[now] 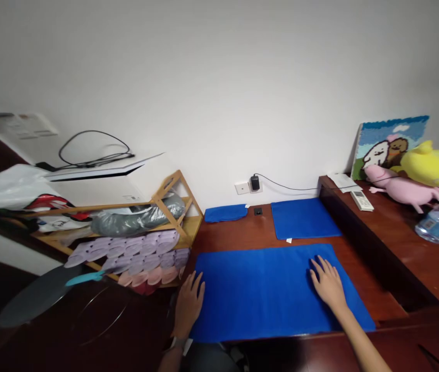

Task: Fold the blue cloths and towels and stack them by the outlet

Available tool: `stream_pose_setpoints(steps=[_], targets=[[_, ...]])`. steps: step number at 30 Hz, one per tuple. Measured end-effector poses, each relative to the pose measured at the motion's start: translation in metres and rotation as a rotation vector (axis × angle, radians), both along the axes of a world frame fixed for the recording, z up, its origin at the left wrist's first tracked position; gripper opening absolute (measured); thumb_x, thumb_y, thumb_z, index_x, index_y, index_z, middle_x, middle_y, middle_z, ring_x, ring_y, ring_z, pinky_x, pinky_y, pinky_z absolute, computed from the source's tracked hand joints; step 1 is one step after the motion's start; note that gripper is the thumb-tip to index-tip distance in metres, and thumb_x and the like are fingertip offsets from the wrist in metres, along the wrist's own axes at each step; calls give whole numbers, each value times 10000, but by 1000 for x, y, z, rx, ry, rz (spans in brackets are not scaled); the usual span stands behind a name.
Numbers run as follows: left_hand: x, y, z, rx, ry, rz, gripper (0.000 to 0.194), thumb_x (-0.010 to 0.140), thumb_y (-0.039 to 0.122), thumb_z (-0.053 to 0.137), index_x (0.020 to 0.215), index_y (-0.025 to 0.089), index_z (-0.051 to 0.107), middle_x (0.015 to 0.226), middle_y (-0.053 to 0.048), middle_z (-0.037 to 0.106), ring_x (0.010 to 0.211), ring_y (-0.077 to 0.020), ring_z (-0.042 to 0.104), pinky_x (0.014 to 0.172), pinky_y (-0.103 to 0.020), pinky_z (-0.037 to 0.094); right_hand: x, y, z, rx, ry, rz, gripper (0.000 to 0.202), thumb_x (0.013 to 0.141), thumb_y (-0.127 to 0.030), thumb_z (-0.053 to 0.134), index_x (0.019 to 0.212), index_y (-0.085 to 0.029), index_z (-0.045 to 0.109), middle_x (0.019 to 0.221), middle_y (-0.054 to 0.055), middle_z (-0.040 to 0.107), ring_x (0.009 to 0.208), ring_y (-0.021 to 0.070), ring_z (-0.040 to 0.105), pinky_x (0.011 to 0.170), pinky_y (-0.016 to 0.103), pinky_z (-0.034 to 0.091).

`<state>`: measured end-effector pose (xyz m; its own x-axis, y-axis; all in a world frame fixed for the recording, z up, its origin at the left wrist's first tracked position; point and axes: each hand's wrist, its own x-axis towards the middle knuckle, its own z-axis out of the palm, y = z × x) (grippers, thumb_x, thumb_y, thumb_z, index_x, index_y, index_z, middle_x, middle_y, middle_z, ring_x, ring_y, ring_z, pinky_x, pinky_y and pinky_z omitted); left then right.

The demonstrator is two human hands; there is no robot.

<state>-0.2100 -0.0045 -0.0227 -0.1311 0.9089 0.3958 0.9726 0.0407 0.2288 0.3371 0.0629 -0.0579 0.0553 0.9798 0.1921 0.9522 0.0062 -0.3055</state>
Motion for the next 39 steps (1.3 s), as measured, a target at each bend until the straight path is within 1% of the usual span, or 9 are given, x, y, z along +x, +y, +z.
stream_pose_setpoints(steps=[2, 4, 13, 17, 20, 24, 30, 35, 39], targets=[[-10, -20, -21, -78, 58, 0, 548, 1052, 416, 369, 1526, 229, 572, 1607, -127, 535, 1500, -350, 461, 1203, -571, 397, -2, -17, -14, -63, -69, -14, 696, 1003, -568, 239, 1579, -287, 509, 1671, 57, 454, 1563, 341, 356, 1267, 585, 278], [-17, -32, -30, -147, 88, -4, 569, 1057, 420, 355, 1569, 235, 522, 1640, -127, 495, 1520, -348, 439, 1204, -569, 400, -3, -22, -18, -112, -122, -32, 717, 1003, -561, 207, 1632, -293, 422, 1705, 47, 395, 1588, 340, 305, 1276, 599, 242], [-9, -42, -17, -180, 105, 43, 560, 1070, 418, 355, 1586, 256, 499, 1653, -123, 473, 1527, -344, 434, 1233, -585, 348, -7, -6, -3, -217, -140, -73, 754, 992, -574, 164, 1628, -272, 434, 1706, 56, 393, 1579, 333, 330, 1268, 578, 273], [-14, -50, -17, -136, 95, 25, 559, 1081, 408, 339, 1578, 210, 504, 1648, -136, 475, 1539, -313, 424, 1251, -560, 341, -30, 0, 9, -103, -136, 23, 720, 1003, -527, 188, 1579, -246, 515, 1683, 67, 433, 1576, 321, 338, 1277, 563, 268], [-21, -37, -14, -96, 76, 8, 541, 1087, 387, 322, 1543, 200, 546, 1631, -136, 500, 1535, -291, 433, 1260, -544, 345, -63, 15, 19, -53, -103, 151, 681, 1014, -526, 222, 1584, -286, 506, 1686, 44, 428, 1584, 300, 325, 1287, 557, 251], [-27, 10, -6, -145, 50, -45, 541, 1084, 332, 281, 1502, 185, 589, 1612, -121, 528, 1527, -262, 446, 1264, -510, 358, -102, 42, 22, -140, -56, 244, 713, 989, -573, 219, 1592, -313, 496, 1686, 20, 415, 1590, 294, 301, 1290, 559, 241], [-37, 73, -13, -263, 45, -94, 530, 1064, 345, 389, 1568, 243, 519, 1659, -95, 459, 1547, -261, 408, 1259, -491, 374, -113, 63, -5, -111, 22, 267, 638, 944, -651, 286, 1539, -540, 487, 1657, -116, 401, 1585, 257, 243, 1292, 554, 244], [-45, 82, -38, -205, 66, -30, 548, 1081, 392, 383, 1623, 316, 426, 1709, -46, 378, 1578, -244, 351, 1282, -479, 335, -104, 69, -20, -154, 20, 268, 705, 923, -666, 329, 1580, -455, 474, 1683, -62, 359, 1590, 296, 222, 1301, 579, 230], [-42, 81, -44, -198, 77, -20, 554, 1087, 426, 377, 1630, 324, 413, 1715, -53, 367, 1582, -257, 344, 1294, -495, 305, -124, 69, -3, -176, -35, 214, 686, 907, -601, 381, 1552, -421, 533, 1648, -32, 441, 1576, 348, 265, 1285, 637, 245]])
